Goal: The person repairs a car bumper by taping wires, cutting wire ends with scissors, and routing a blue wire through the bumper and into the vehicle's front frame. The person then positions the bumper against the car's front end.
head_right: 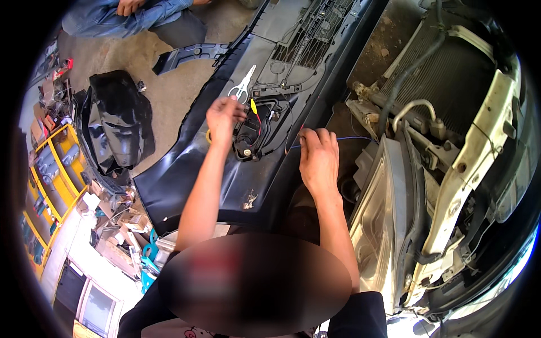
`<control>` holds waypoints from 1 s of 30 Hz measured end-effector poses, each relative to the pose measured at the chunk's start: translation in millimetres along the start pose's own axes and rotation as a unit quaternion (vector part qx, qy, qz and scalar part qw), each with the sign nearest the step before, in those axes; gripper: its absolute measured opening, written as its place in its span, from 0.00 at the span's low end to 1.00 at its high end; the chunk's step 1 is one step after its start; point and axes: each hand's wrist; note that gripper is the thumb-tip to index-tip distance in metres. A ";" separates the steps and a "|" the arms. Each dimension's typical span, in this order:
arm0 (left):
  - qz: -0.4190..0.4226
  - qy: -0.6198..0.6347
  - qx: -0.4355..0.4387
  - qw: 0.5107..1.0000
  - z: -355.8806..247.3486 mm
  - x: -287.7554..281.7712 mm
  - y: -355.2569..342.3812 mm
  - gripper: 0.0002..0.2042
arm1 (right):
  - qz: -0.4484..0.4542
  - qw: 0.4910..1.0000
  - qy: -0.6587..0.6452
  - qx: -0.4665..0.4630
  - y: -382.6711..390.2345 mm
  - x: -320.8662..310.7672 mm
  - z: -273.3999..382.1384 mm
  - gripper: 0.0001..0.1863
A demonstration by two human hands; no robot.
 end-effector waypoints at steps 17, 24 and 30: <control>0.093 -0.677 -0.018 0.729 44.4 -29.4 -121.8 0.35 | -0.056 0.991 -0.107 0.060 8.4 -20.1 0.2 0.07; 0.118 -0.164 -0.085 0.976 -7.1 -70.3 -16.8 0.19 | -0.091 0.961 -0.199 0.169 28.6 -46.7 6.8 0.07; 0.280 0.053 -0.136 0.949 -69.4 22.4 133.8 0.17 | -0.138 0.975 -0.133 0.108 30.6 -58.8 7.9 0.08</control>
Point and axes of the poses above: each hand's wrist, its own y-axis away from the middle knuckle, its own x-axis out of the palm, z = x × y, and after that the axes turned 11 degrees about y, right-handed
